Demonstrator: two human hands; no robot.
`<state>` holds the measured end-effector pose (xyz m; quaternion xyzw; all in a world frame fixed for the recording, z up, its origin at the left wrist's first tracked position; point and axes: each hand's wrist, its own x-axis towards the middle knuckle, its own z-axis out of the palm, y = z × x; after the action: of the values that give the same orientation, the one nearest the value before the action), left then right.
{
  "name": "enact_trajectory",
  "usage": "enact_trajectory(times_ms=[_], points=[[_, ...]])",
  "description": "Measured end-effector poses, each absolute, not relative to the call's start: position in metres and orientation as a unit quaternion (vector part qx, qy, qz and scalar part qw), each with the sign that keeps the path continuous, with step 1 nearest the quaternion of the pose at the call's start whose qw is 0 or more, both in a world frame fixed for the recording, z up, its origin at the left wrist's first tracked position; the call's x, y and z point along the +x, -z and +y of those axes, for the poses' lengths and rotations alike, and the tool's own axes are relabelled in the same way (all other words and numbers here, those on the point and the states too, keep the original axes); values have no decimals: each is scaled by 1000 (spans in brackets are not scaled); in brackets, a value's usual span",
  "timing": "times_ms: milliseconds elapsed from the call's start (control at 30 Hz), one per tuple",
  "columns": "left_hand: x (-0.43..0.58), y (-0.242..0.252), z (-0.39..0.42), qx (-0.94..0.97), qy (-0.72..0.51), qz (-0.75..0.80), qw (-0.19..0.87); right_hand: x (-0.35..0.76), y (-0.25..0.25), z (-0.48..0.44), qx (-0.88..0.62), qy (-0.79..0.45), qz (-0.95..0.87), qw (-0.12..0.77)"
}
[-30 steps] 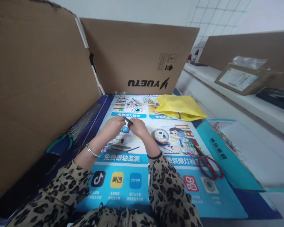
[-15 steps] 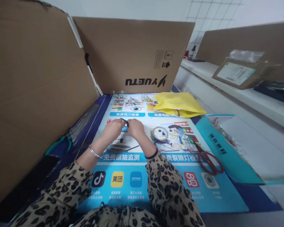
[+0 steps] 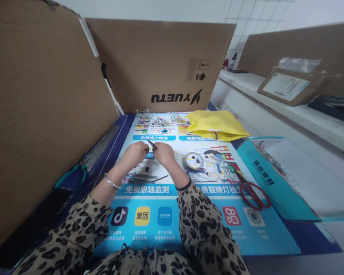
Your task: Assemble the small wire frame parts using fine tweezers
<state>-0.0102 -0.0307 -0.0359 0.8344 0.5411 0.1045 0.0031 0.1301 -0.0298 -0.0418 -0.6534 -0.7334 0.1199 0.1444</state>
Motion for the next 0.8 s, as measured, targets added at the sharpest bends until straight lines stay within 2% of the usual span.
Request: enact_trajectory(times_ms=[467, 800], points=[[-20, 32, -22, 813, -248, 516, 104, 134, 63, -18, -579, -331, -636, 389], [-18, 30, -22, 729, -368, 524, 242, 123, 51, -25, -497, -483, -471, 545]])
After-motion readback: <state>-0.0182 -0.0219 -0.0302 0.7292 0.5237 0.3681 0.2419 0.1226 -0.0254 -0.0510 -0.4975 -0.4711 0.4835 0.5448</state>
